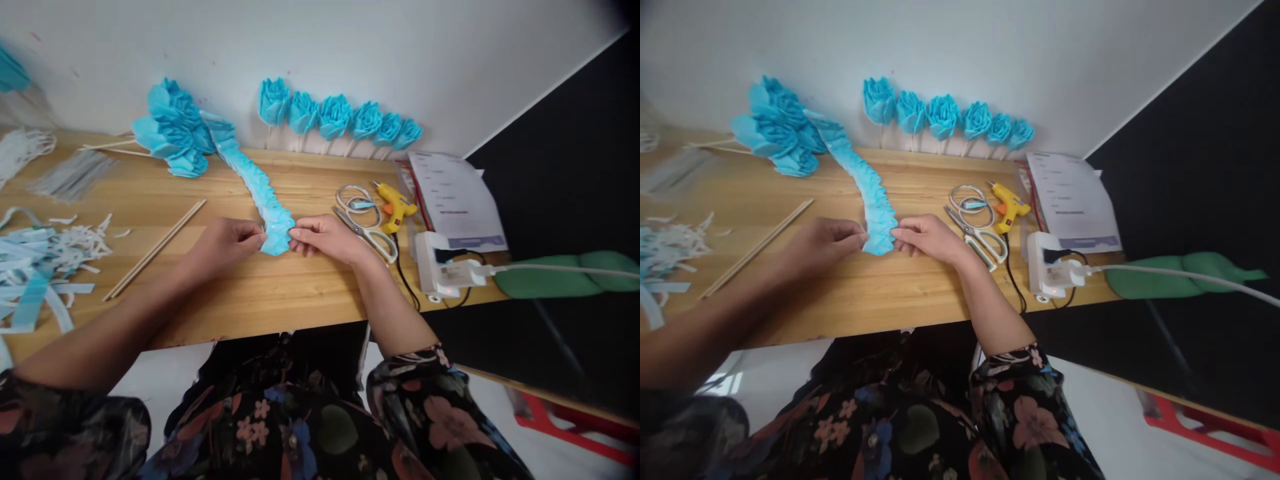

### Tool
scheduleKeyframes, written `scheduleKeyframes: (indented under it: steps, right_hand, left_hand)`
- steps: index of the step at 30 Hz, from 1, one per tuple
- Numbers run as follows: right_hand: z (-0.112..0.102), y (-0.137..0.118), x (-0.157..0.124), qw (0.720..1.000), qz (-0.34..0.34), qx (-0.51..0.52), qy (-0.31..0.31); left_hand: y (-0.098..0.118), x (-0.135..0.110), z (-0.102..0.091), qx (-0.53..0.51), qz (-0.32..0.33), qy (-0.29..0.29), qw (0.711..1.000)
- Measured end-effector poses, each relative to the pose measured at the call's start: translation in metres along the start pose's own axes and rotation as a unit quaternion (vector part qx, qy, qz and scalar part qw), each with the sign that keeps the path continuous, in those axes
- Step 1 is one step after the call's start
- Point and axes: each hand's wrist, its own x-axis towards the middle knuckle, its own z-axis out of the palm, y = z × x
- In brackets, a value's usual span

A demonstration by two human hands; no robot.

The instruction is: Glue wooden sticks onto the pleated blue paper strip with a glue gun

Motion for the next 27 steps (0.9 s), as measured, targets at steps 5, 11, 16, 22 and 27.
scheduleKeyframes:
  steps: [5,11,16,22,27]
  right_hand:
    - [-0.045,-0.016,-0.032,0.927,-0.042,-0.273,0.255]
    - [-0.096,-0.020,-0.040,0.822,0.038,-0.485,0.295]
    - [-0.097,-0.008,-0.028,0.762,0.093,-0.600,0.225]
    - [-0.099,0.005,-0.025,0.771,0.090,-0.566,0.277]
    - [-0.057,-0.015,-0.035,0.833,-0.132,-0.415,0.340]
  left_hand:
    - [0.003,-0.007,-0.008,0.097,0.013,0.001,0.995]
    - [-0.007,-0.013,-0.033,0.093,0.047,0.118,0.987]
    - [-0.034,-0.046,-0.063,0.153,0.039,0.242,0.957]
    - [-0.045,-0.086,-0.075,0.089,0.137,0.307,0.938]
    - [-0.014,-0.086,-0.035,-0.102,0.035,0.215,0.971]
